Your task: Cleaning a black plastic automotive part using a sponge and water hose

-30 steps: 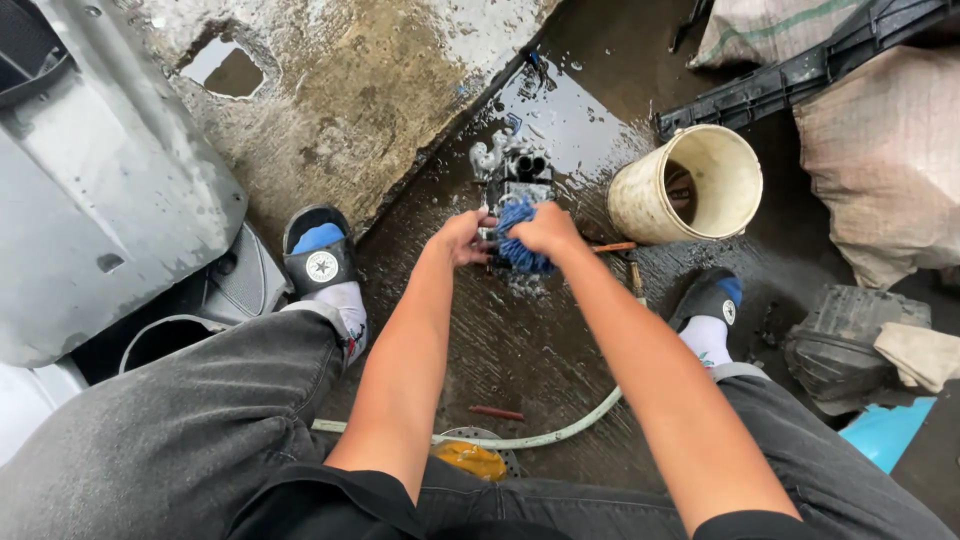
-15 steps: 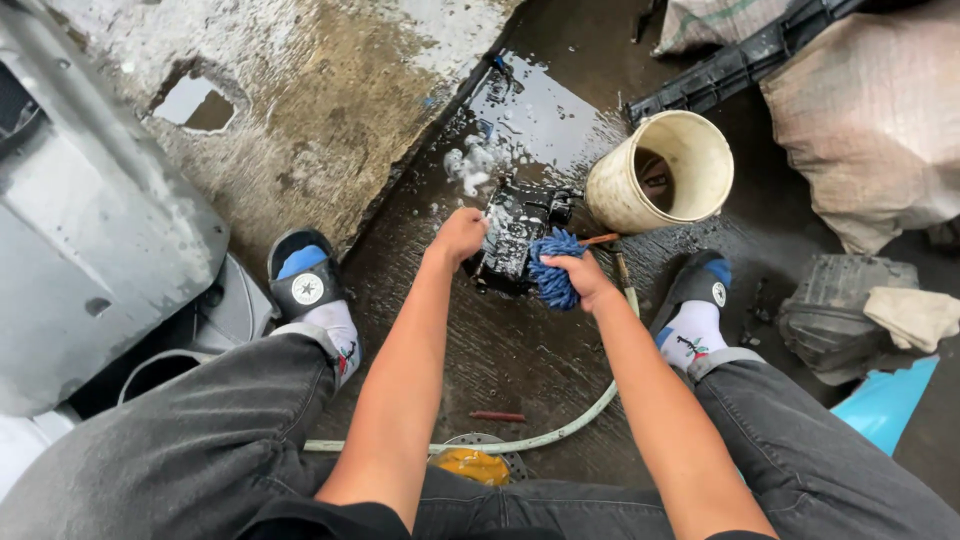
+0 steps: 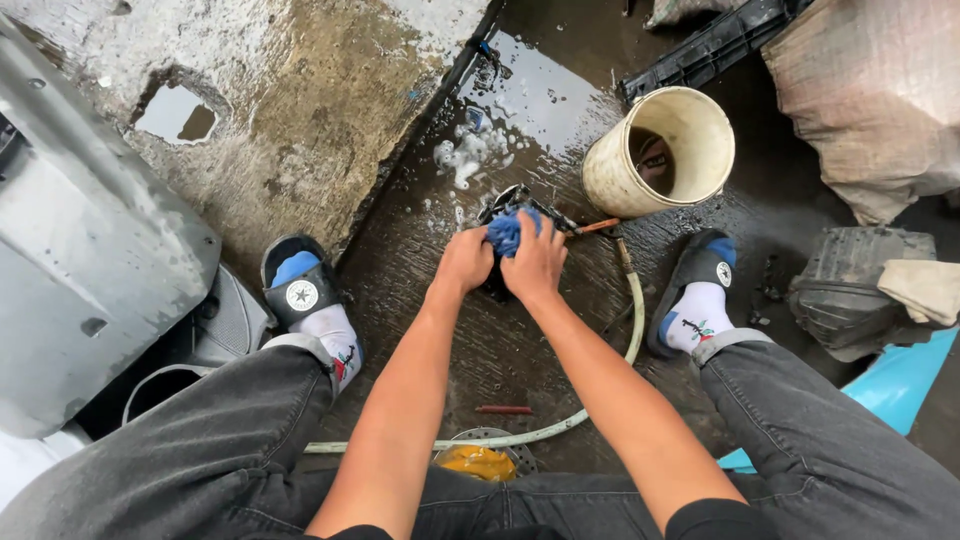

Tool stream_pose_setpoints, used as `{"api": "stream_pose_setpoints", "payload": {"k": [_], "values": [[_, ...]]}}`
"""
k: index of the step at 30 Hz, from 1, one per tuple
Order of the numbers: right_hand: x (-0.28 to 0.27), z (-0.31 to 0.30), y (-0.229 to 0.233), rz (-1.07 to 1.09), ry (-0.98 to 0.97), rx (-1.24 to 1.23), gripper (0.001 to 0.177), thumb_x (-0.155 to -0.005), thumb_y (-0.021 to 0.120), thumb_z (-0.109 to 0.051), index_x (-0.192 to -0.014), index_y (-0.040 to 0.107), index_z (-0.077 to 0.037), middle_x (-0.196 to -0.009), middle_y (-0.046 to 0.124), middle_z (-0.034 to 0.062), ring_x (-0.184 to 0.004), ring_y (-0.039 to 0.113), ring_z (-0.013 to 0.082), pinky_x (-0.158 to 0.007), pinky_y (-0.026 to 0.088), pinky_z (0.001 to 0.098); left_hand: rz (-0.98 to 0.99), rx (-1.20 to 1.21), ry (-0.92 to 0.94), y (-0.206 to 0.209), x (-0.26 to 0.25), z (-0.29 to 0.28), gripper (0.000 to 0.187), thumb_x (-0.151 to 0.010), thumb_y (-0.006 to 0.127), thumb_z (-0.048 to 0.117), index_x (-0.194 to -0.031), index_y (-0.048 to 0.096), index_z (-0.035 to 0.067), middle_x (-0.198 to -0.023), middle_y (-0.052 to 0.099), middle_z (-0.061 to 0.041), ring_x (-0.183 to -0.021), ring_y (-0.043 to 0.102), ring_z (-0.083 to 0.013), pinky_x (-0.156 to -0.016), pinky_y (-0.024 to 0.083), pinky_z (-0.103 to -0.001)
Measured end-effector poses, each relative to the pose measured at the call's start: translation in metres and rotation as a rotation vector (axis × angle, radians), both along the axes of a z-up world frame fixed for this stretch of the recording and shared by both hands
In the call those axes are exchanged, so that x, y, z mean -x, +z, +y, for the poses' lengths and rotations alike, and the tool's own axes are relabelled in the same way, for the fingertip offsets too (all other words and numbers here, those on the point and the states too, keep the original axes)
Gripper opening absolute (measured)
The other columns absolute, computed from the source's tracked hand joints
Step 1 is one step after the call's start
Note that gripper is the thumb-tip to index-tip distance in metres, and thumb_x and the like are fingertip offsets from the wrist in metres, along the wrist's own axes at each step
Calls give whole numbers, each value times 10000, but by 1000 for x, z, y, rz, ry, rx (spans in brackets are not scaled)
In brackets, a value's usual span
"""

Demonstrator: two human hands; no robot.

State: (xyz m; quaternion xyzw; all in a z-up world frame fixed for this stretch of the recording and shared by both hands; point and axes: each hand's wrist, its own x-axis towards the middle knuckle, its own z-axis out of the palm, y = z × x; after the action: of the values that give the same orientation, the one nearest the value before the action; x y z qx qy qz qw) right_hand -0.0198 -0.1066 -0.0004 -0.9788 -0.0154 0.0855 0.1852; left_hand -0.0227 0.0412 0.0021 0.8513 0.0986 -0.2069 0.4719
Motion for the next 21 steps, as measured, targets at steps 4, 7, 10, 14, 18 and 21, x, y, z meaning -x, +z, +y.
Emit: {"api": "stream_pose_setpoints", "payload": {"k": [4, 7, 10, 14, 18, 21], "values": [[-35, 0, -2, 84, -241, -4, 637, -829, 692, -281, -1435, 511, -210, -1451, 453, 140, -1263, 470, 443, -1000, 447, 591, -23, -19, -35, -1, 7, 2, 415, -1008, 502, 296, -1312, 686, 82, -1234, 704, -236, -1194, 619, -481, -1061, 488, -594], [-54, 0, -19, 133, -351, 9, 627, -821, 697, -316, -1417, 506, -276, -1462, 428, 76, -1249, 452, 418, -992, 438, 576, -45, -46, -29, -7, 0, 3, 407, -1015, 509, 319, -1311, 689, 105, -1239, 711, -207, -1205, 626, -446, -1068, 494, -574], [-36, 8, -24, -128, -294, 3, 512, -797, 676, -219, -1304, 605, -229, -1316, 512, 79, -1125, 504, 417, -887, 471, 582, -57, -34, -8, -18, -3, 2, 407, -1007, 514, 315, -1318, 691, 121, -1224, 717, -201, -1179, 642, -447, -1034, 519, -557], [1, -1, -39, -161, -73, -87, 566, -705, 702, -209, -1268, 639, -204, -1293, 541, 73, -1113, 528, 378, -843, 493, 545, -40, -29, 6, -11, 0, 0, 386, -992, 497, 274, -1308, 703, 192, -1229, 718, -181, -1189, 631, -437, -1042, 514, -568], [-6, -17, -45, -230, 73, -115, 550, -686, 698, -232, -1235, 662, -232, -1226, 572, 47, -1076, 560, 345, -804, 516, 530, -24, 7, 40, -7, 1, 2, 414, -979, 479, 253, -1332, 688, 195, -1234, 719, -187, -1201, 627, -450, -1029, 520, -574], [-44, -11, -38, -210, -239, -81, 586, -696, 764, -188, -1269, 645, -213, -1270, 550, 104, -1091, 560, 412, -861, 513, 595, 34, -6, 48, -2, -2, 2, 398, -993, 511, 369, -1321, 695, 239, -1249, 721, -141, -1217, 625, -421, -1054, 509, -553]]}}
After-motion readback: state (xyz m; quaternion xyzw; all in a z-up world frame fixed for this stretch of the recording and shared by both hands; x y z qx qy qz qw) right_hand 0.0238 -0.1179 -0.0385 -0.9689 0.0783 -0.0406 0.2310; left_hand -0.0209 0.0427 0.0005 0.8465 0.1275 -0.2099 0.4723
